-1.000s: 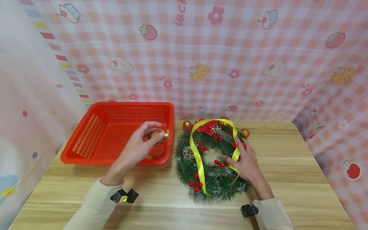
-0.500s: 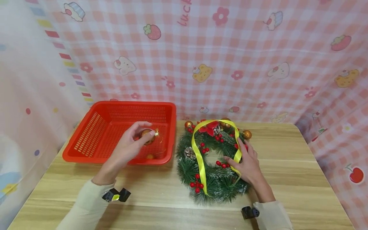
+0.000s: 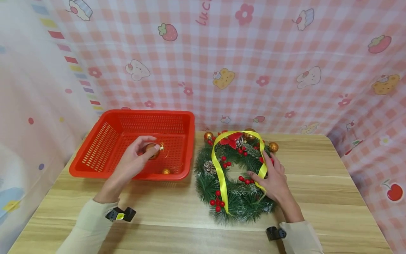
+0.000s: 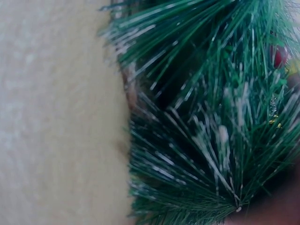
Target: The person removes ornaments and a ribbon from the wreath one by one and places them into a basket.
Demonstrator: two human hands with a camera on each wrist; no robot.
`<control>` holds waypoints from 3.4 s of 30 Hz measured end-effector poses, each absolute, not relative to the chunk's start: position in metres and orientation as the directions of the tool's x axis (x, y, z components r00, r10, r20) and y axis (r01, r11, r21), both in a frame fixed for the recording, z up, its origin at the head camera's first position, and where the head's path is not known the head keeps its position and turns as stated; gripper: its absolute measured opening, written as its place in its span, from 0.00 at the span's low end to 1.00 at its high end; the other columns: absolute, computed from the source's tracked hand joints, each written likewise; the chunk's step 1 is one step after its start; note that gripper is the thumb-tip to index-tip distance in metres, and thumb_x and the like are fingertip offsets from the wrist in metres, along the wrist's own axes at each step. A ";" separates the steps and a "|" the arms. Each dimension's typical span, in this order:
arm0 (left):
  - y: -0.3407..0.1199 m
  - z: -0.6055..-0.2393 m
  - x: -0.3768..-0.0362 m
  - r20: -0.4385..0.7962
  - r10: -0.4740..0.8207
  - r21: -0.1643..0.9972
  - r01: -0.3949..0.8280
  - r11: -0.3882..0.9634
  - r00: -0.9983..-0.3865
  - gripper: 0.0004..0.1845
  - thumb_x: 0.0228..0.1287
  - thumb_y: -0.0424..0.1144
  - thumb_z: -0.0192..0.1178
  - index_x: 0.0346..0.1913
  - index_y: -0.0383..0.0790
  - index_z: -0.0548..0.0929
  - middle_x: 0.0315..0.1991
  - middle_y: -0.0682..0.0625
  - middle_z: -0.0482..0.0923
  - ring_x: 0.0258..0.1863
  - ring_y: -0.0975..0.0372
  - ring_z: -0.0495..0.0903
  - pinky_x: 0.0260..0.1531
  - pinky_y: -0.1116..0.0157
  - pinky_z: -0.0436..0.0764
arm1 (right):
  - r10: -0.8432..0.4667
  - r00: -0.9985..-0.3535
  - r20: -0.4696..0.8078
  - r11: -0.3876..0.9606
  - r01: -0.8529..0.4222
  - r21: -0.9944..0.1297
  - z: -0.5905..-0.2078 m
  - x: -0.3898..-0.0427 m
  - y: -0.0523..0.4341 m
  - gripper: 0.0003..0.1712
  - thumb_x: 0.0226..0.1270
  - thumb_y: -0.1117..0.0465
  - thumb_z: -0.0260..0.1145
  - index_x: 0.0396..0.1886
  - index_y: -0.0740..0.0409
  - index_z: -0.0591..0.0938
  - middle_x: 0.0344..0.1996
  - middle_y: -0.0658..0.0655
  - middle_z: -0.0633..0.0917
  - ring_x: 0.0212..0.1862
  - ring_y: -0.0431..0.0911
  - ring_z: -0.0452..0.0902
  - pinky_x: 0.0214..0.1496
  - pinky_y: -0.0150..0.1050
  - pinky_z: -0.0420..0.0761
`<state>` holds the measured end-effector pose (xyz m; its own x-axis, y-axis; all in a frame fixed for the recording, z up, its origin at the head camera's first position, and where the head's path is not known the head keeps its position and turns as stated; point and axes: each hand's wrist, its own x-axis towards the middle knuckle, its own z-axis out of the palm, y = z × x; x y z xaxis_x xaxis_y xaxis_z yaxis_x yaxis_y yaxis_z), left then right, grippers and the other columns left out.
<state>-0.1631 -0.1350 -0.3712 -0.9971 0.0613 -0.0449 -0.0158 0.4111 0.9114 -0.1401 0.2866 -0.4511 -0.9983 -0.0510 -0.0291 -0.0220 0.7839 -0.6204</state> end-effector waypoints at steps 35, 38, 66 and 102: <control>-0.119 -0.382 -0.161 0.016 0.125 0.758 0.093 0.645 -0.992 0.30 0.69 0.45 0.62 0.70 0.43 0.67 0.62 0.40 0.74 0.61 0.45 0.74 0.57 0.46 0.74 | -0.060 -0.998 -0.023 0.778 -0.033 -0.628 -0.449 -0.140 0.287 0.55 0.67 0.39 0.63 0.81 0.54 0.44 0.76 0.73 0.43 0.73 0.76 0.39 0.60 0.79 0.53; -0.102 -0.382 -0.159 0.037 0.162 0.716 0.139 0.684 -0.986 0.32 0.68 0.47 0.62 0.72 0.43 0.66 0.66 0.39 0.72 0.64 0.45 0.71 0.62 0.44 0.70 | -0.062 -0.998 -0.027 0.777 -0.031 -0.628 -0.448 -0.141 0.288 0.55 0.67 0.39 0.63 0.81 0.53 0.44 0.76 0.73 0.43 0.73 0.76 0.38 0.60 0.79 0.53; -0.052 -0.398 -0.164 -0.072 0.265 0.481 0.199 0.854 -0.962 0.43 0.67 0.71 0.47 0.79 0.60 0.49 0.72 0.44 0.66 0.64 0.46 0.73 0.54 0.44 0.77 | -0.208 -0.977 -0.038 0.734 -0.130 -0.667 -0.446 -0.158 0.303 0.53 0.68 0.45 0.65 0.81 0.52 0.46 0.77 0.72 0.42 0.73 0.76 0.36 0.59 0.79 0.52; -0.050 -0.398 -0.164 -0.033 0.284 0.447 0.240 0.862 -0.958 0.41 0.70 0.64 0.51 0.79 0.58 0.50 0.68 0.42 0.71 0.54 0.47 0.81 0.21 0.63 0.74 | 0.253 -0.967 -0.012 0.821 0.221 -0.525 -0.443 -0.117 0.230 0.66 0.58 0.29 0.65 0.80 0.57 0.41 0.76 0.73 0.40 0.74 0.74 0.33 0.64 0.77 0.37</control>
